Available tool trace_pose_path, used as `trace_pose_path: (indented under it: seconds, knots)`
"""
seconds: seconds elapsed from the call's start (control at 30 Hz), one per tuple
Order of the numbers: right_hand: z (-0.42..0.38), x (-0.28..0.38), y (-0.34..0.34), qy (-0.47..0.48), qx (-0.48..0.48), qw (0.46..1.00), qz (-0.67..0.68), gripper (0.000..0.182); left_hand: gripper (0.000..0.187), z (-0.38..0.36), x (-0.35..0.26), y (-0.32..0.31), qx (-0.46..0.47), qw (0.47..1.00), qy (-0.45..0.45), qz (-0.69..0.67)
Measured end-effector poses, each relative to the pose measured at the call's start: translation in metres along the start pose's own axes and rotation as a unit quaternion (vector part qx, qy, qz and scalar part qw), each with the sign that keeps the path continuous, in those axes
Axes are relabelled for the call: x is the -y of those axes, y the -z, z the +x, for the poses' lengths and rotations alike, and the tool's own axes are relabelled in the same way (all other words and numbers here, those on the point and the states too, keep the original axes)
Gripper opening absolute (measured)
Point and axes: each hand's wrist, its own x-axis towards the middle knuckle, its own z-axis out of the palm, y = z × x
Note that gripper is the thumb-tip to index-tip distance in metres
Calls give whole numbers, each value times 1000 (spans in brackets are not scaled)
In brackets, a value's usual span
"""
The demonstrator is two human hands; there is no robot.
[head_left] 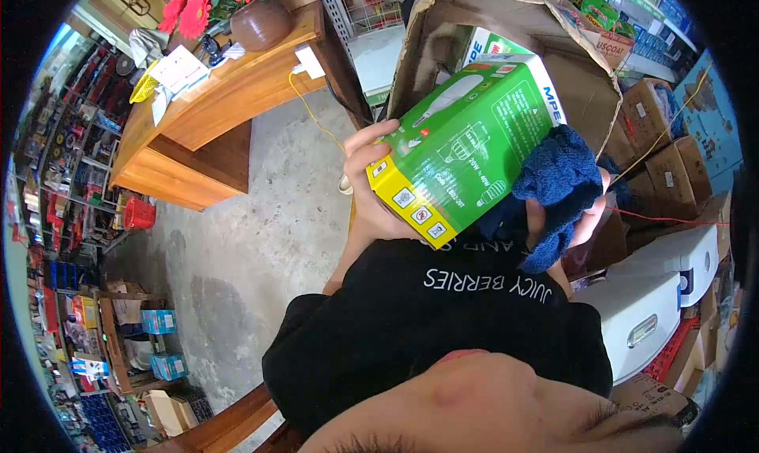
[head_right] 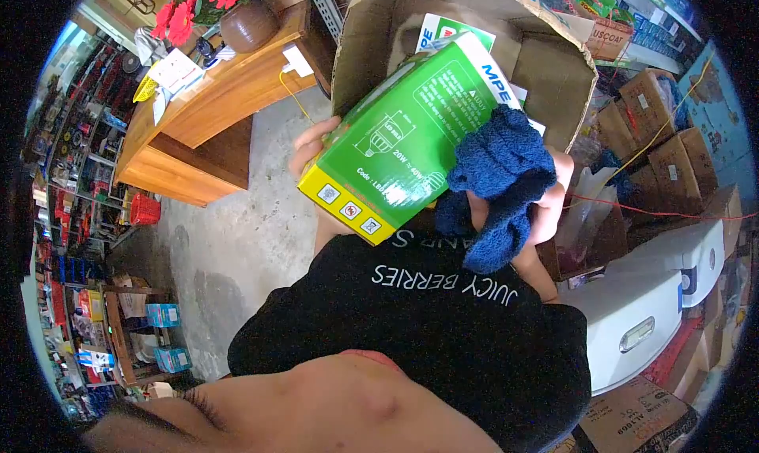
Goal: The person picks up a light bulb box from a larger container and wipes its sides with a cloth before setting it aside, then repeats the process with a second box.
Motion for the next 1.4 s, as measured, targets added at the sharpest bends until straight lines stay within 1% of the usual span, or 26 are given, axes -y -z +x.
trace_pose_path:
  seconds: [0.03,0.13,0.23,0.27,0.33,0.43,0.47,0.53,0.57,0.7,0.83,0.93,1.03,1.1,1.13,1.2,1.33,1.4]
  knots:
    - [-3,-1,1,0,13,1000,-7,51,106,0,-1,-1,-2,1000,3,0]
    - [-4,2,0,-27,-8,1000,2,51,106,0,-1,-1,-5,1000,5,2]
    - [-3,0,5,-43,8,999,-1,52,106,-1,1,-4,-14,1000,2,2]
    - [0,-3,10,-18,55,998,16,52,106,-1,1,-4,-17,1000,0,1]
    - [4,-9,13,8,102,994,33,53,106,0,-1,-4,-18,1000,0,7]
    - [4,-9,9,40,118,991,55,52,106,-2,1,-3,-15,1000,5,8]
    - [-1,-5,2,12,59,997,39,51,106,-2,1,-2,-15,1000,7,4]
    - [-4,-1,-1,-16,0,1000,23,51,107,-2,2,-2,-12,1000,4,2]
    - [-4,-1,-1,-17,-5,1000,16,50,107,-2,1,-2,-11,1000,2,2]
    - [-6,-3,-2,-9,-1,1000,27,50,108,-2,0,-6,-34,999,5,6]
    - [-3,1,-1,-19,5,1000,6,48,109,0,0,-3,-10,1000,1,0]
    - [-7,-2,-4,-26,-23,999,42,48,109,-1,1,-2,-10,1000,0,-5]
    - [-3,2,-5,-37,-17,999,19,47,109,-1,3,-1,-5,1000,-3,-5]
    - [-4,1,-10,-29,-50,997,47,45,109,-1,4,-1,-2,1000,-4,2]
    - [-4,2,-9,-29,-50,997,47,45,108,-2,6,-1,-5,1000,-10,-11]
    - [-3,3,-5,-20,-25,999,12,41,108,-3,7,-2,-8,1000,-16,-25]
    - [-9,0,-2,-37,-24,999,13,40,106,-3,5,-3,-19,1000,-1,-21]
    - [-3,2,-1,-17,4,1000,17,40,106,-1,3,-3,-16,1000,-5,-13]
